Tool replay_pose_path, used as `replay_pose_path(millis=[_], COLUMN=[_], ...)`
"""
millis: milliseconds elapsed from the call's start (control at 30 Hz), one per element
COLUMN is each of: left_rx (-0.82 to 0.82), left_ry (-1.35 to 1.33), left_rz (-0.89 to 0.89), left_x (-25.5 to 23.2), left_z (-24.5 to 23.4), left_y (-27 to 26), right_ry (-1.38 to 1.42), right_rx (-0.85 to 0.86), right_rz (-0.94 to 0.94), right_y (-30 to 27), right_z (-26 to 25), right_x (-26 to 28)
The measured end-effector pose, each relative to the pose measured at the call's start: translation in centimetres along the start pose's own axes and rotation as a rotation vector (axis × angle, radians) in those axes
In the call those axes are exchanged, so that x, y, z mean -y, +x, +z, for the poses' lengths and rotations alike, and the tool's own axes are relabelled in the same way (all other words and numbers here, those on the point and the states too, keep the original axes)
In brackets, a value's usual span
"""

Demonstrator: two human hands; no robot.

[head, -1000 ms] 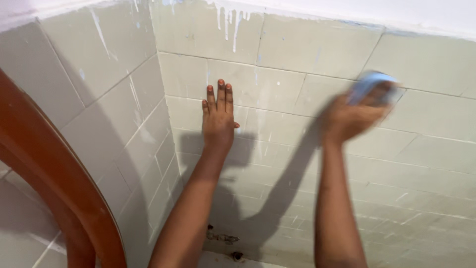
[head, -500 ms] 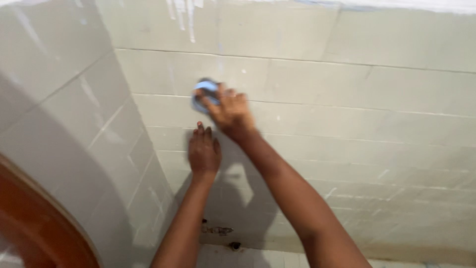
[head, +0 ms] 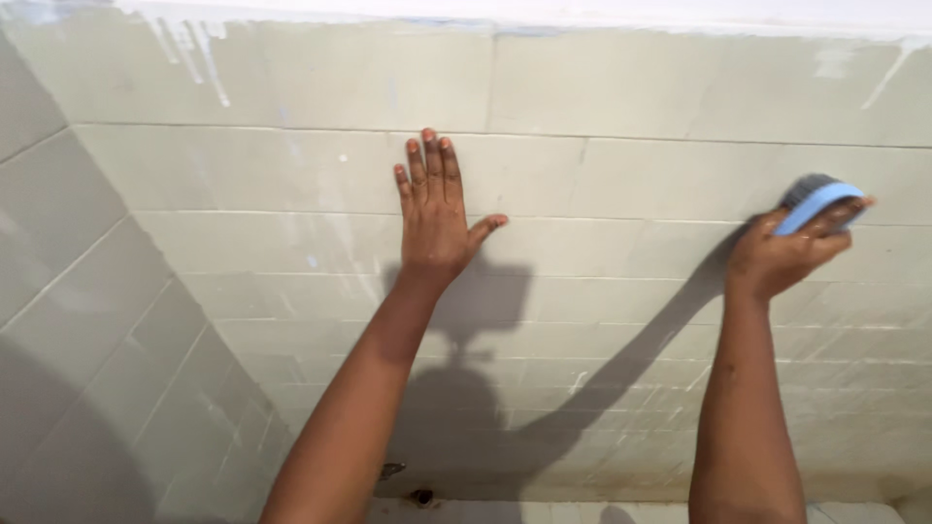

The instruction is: The person scrubs a tiled wall using a brush and soap, wetting the brush and cleaning across the tiles.

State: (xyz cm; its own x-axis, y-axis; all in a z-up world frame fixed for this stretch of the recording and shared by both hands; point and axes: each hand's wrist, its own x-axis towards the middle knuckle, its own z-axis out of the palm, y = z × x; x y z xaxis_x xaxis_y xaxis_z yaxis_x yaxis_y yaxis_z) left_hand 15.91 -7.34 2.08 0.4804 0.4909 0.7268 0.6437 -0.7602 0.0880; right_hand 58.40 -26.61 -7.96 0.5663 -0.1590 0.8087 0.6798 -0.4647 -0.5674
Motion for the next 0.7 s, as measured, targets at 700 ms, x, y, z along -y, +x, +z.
replay_pose_path(millis=[700], left_rx=[-0.051], left_ry=[-0.021], left_rz=[-0.065], left_x=[0.0], left_z=[6.6], left_y=[0.4], right_ry=[0.345], right_rx=[-0.016], right_rz=[-0.766], right_y=[0.2], right_z=[-0.3], right_x=[27.1])
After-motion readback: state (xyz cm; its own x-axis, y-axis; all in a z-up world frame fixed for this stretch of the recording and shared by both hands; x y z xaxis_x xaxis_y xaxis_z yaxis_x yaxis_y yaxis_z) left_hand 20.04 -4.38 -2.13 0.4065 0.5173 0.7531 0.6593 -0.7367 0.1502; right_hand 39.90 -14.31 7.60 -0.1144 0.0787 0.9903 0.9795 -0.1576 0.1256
